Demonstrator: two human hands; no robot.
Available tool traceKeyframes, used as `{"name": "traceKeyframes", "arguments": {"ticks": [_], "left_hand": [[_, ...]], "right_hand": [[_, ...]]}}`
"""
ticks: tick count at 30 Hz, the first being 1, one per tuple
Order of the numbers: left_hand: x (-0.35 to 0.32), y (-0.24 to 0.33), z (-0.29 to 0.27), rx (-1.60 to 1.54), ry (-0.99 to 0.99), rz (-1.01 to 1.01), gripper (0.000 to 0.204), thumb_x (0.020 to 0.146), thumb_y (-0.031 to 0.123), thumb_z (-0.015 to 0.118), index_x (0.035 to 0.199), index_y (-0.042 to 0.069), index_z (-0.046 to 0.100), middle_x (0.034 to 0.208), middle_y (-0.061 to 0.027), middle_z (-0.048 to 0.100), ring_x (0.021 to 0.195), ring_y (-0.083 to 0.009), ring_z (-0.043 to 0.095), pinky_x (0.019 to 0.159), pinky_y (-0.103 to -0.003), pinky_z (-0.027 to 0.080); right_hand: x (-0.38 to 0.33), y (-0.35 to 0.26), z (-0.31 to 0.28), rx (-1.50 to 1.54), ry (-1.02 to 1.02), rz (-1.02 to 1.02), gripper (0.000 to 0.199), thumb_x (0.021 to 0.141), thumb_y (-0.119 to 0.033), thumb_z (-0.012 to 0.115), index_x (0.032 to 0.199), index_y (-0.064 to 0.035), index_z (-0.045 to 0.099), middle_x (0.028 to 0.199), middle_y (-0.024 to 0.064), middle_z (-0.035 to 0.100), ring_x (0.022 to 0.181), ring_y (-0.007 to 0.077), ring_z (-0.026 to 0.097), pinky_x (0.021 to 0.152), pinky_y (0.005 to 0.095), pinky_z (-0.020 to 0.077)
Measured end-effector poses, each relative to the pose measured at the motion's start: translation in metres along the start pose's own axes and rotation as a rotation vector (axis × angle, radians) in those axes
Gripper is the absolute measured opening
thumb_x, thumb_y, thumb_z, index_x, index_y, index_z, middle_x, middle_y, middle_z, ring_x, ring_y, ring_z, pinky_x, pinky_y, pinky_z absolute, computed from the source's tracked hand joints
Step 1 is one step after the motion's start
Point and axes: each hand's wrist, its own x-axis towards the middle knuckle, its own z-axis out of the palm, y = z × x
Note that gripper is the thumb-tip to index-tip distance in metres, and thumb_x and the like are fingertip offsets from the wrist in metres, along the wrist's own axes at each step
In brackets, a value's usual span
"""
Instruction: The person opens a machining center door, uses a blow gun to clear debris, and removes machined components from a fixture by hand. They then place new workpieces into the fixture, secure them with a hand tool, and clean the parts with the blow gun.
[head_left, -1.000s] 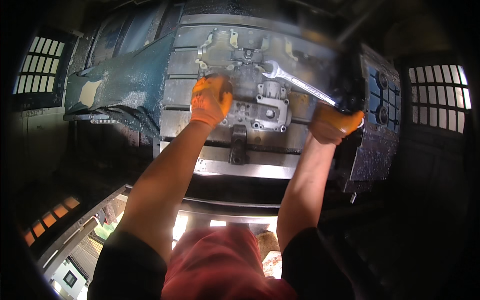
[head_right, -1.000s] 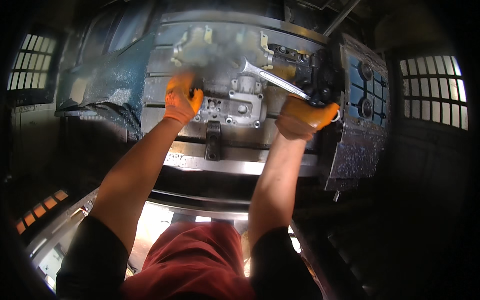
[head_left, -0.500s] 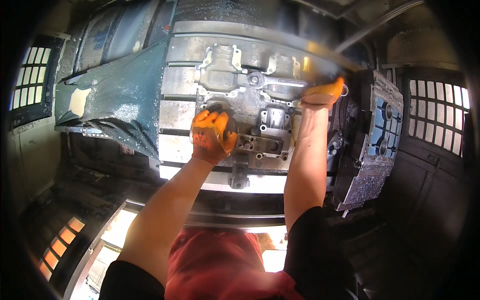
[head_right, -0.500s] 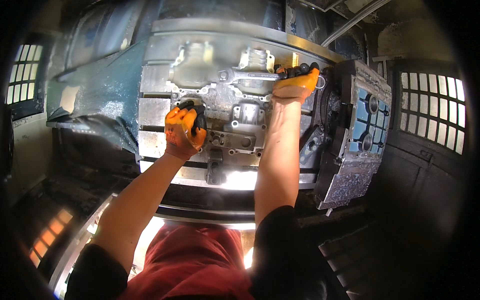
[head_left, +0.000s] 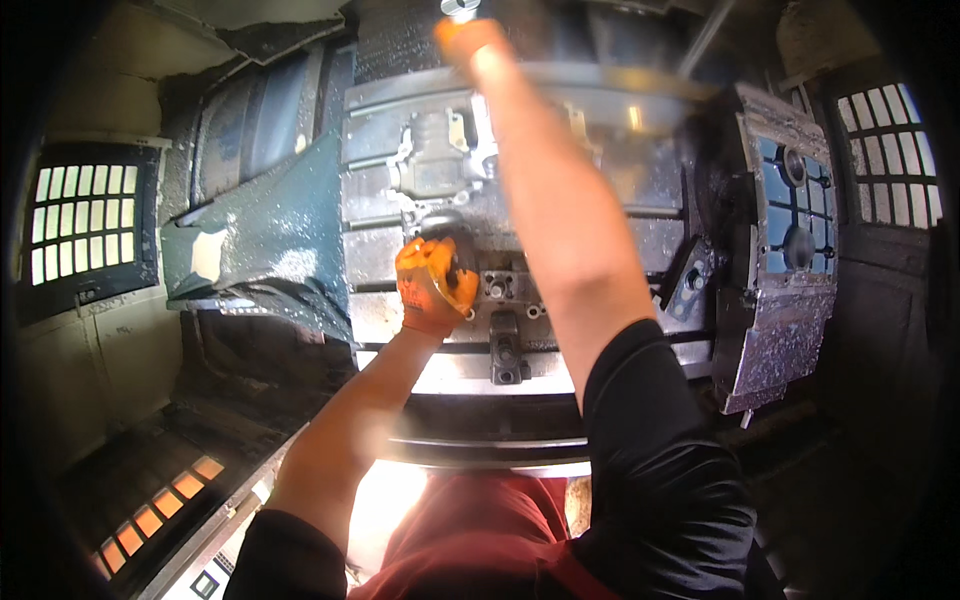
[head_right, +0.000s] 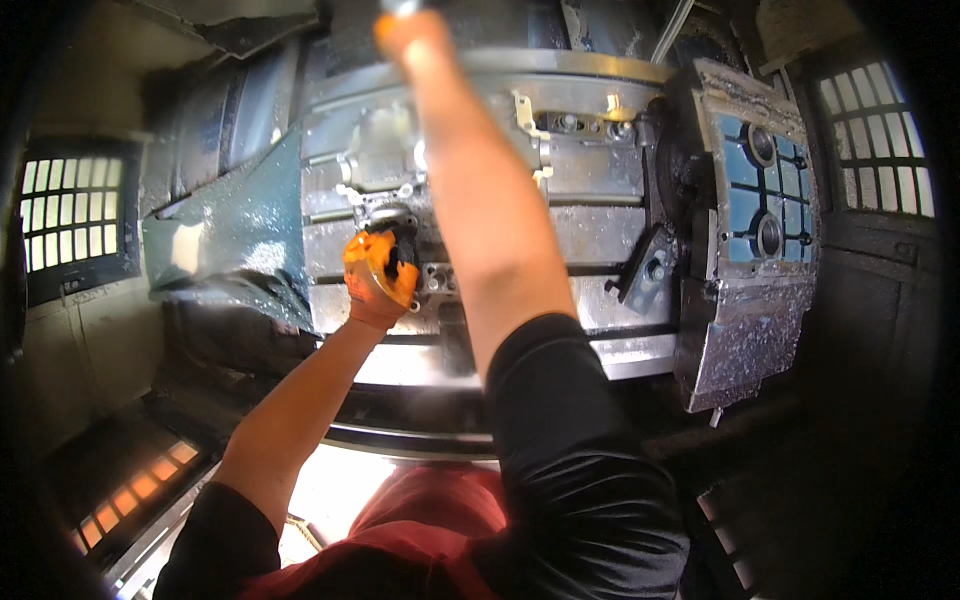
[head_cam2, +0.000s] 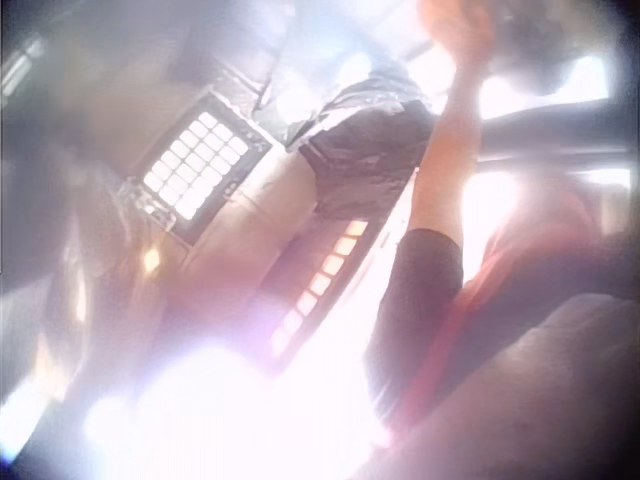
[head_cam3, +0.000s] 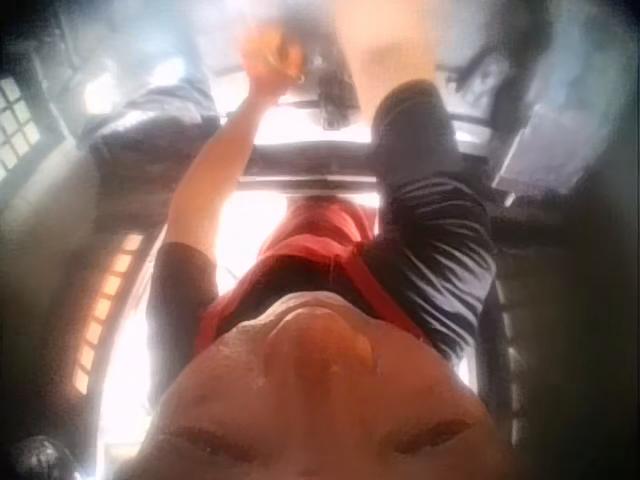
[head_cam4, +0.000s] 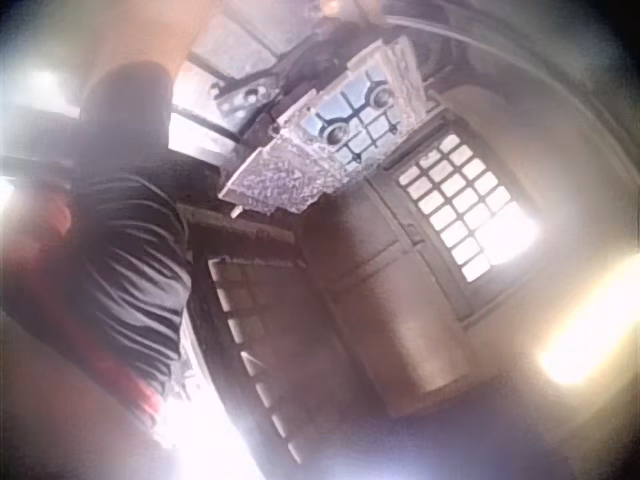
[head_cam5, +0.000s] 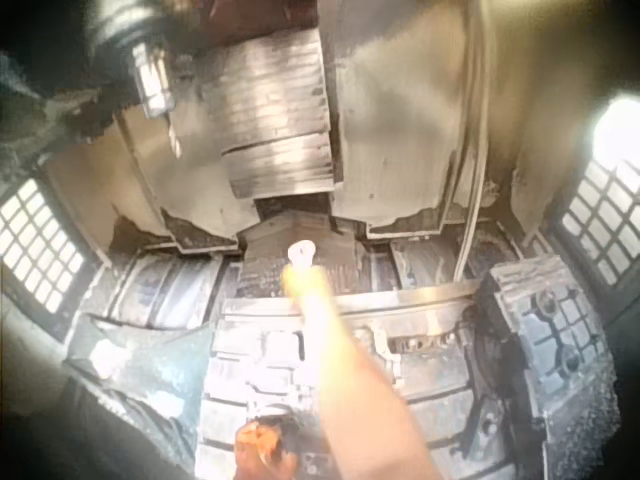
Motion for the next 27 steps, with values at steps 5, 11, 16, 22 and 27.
{"name": "traceKeyframes", "arguments": {"ticks": [5, 11, 16, 22, 27], "left_hand": [[-0.02, -0.02, -0.002, 0.008, -0.105, -0.039, 0.036, 0.072, 0.031, 0.064, 0.1, 0.009, 0.06, 0.09, -0.0115, 0.061, 0.088, -0.0317, 0.058, 0.085, -0.042, 0.043], [-0.018, -0.009, -0.007, 0.01, 0.016, -0.001, 0.042, 0.075, 0.032, 0.062, 0.11, 0.008, 0.065, 0.106, -0.0136, 0.066, 0.101, -0.0356, 0.06, 0.098, -0.045, 0.041], [-0.019, -0.01, -0.007, 0.036, -0.019, -0.102, 0.034, 0.069, 0.024, 0.062, 0.093, 0.0, 0.066, 0.085, -0.0174, 0.066, 0.086, -0.0365, 0.062, 0.095, -0.044, 0.042], [-0.017, -0.009, -0.006, 0.006, 0.071, -0.076, 0.023, 0.071, 0.024, 0.061, 0.084, 0.005, 0.063, 0.077, -0.0144, 0.064, 0.081, -0.0351, 0.061, 0.092, -0.044, 0.043], [-0.023, -0.019, -0.007, -0.038, 0.083, -0.046, 0.019, 0.072, 0.018, 0.062, 0.086, 0.005, 0.061, 0.08, -0.0154, 0.061, 0.08, -0.0391, 0.058, 0.081, -0.046, 0.046]], "right_hand": [[-0.209, -0.13, 0.068, -0.331, -0.795, -0.51, 0.042, 0.076, -0.035, 0.069, 0.106, -0.0062, 0.07, 0.107, 0.0149, 0.069, 0.096, 0.0302, 0.067, 0.084, 0.0392, 0.0531], [-0.27, -0.087, -0.024, 0.084, -0.138, -0.459, 0.037, 0.089, -0.038, 0.06, 0.112, -0.0081, 0.061, 0.098, 0.0196, 0.067, 0.093, 0.0392, 0.065, 0.079, 0.0451, 0.0514], [-0.288, 0.109, -0.085, -0.19, 0.241, 0.27, 0.049, 0.09, -0.035, 0.055, 0.12, 0.0035, 0.049, 0.105, 0.0341, 0.061, 0.098, 0.0492, 0.059, 0.083, 0.0502, 0.049], [-0.309, 0.194, -0.055, -0.485, 0.416, 0.241, 0.038, 0.088, -0.03, 0.052, 0.105, 0.0035, 0.054, 0.098, 0.0315, 0.062, 0.095, 0.0501, 0.058, 0.081, 0.0512, 0.0491], [-0.326, 0.148, -0.062, -0.548, 0.578, 0.122, 0.04, 0.083, -0.031, 0.06, 0.104, 0.0032, 0.057, 0.098, 0.0284, 0.063, 0.096, 0.0457, 0.059, 0.084, 0.0483, 0.0476]]}}
